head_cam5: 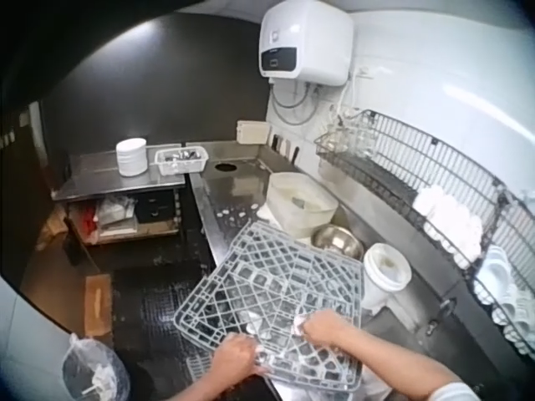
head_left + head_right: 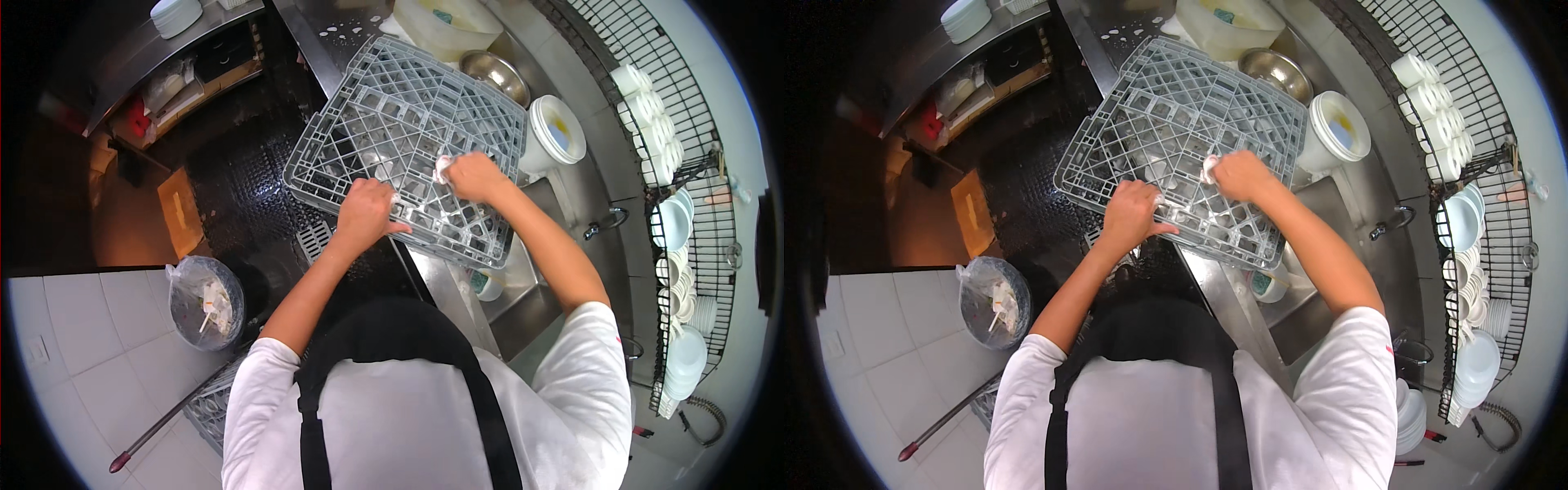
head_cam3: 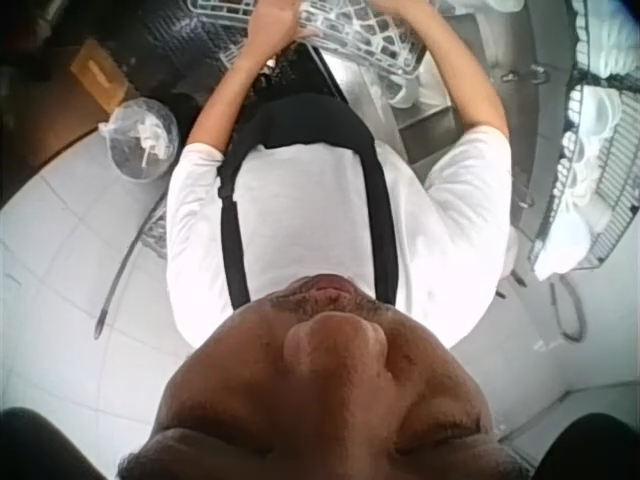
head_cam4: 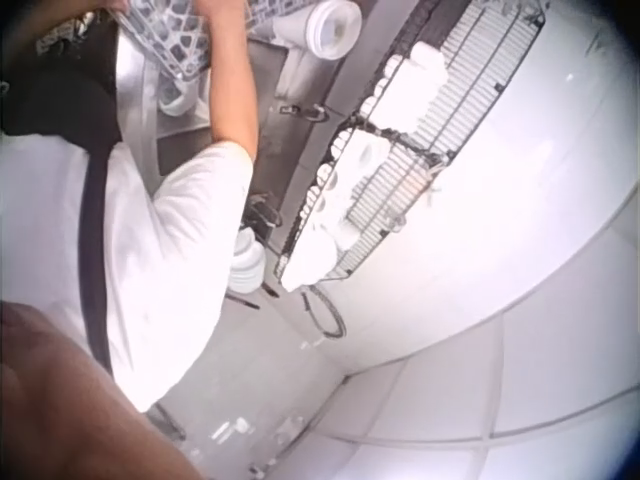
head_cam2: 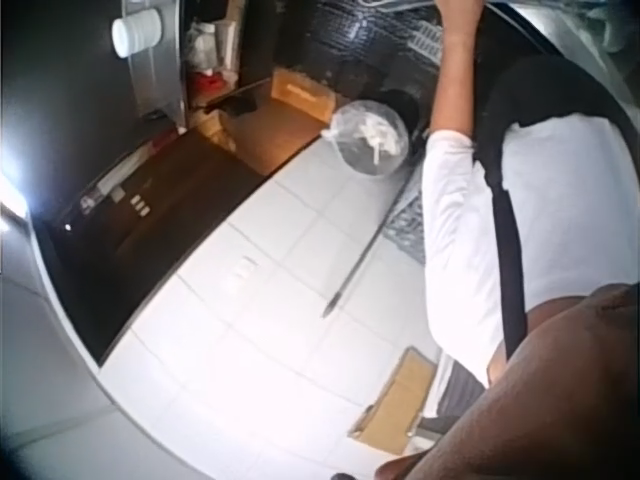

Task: The recorder is scrubbing a plastic dish rack with a cloth and cleaning a plastic container in a commercial kitchen sink.

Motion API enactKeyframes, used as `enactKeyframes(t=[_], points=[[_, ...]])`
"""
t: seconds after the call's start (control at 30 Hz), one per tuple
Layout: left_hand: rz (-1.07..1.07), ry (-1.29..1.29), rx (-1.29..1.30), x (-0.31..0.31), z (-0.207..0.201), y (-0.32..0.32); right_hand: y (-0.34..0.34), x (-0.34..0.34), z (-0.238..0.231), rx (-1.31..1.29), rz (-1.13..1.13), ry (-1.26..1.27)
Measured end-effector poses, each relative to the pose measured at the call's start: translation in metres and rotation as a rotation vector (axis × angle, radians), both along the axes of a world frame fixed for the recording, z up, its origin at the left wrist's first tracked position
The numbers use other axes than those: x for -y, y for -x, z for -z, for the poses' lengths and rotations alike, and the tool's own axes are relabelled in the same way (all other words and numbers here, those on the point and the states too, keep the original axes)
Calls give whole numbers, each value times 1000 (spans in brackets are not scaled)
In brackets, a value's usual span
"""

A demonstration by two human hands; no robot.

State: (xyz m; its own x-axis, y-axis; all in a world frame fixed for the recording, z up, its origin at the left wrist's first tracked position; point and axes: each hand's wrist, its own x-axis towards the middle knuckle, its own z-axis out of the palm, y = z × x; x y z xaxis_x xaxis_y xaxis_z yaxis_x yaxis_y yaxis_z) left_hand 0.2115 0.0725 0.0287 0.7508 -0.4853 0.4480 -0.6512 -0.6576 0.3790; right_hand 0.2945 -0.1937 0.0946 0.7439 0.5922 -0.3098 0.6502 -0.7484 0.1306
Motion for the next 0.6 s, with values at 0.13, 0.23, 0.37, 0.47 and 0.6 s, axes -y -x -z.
enactKeyframes(t=[0.13, 0.23, 0.37, 0.47, 0.6], points=[[-18, -45, -19, -5, 2, -2, 3, -6, 11, -55, 30, 86], [-38, -31, 0, -9, 9, 0, 7, -10, -13, -589, 467, -206], [-7, 1, 42, 3, -1, -3, -6, 6, 58, -1183, 949, -872], [-14, -72, 30, 1, 0, -2, -18, -6, 56, -1326, 1157, -975], [-39, -56, 8, -3, 1, 2, 17, -25, 65, -1046, 1325, -1347]])
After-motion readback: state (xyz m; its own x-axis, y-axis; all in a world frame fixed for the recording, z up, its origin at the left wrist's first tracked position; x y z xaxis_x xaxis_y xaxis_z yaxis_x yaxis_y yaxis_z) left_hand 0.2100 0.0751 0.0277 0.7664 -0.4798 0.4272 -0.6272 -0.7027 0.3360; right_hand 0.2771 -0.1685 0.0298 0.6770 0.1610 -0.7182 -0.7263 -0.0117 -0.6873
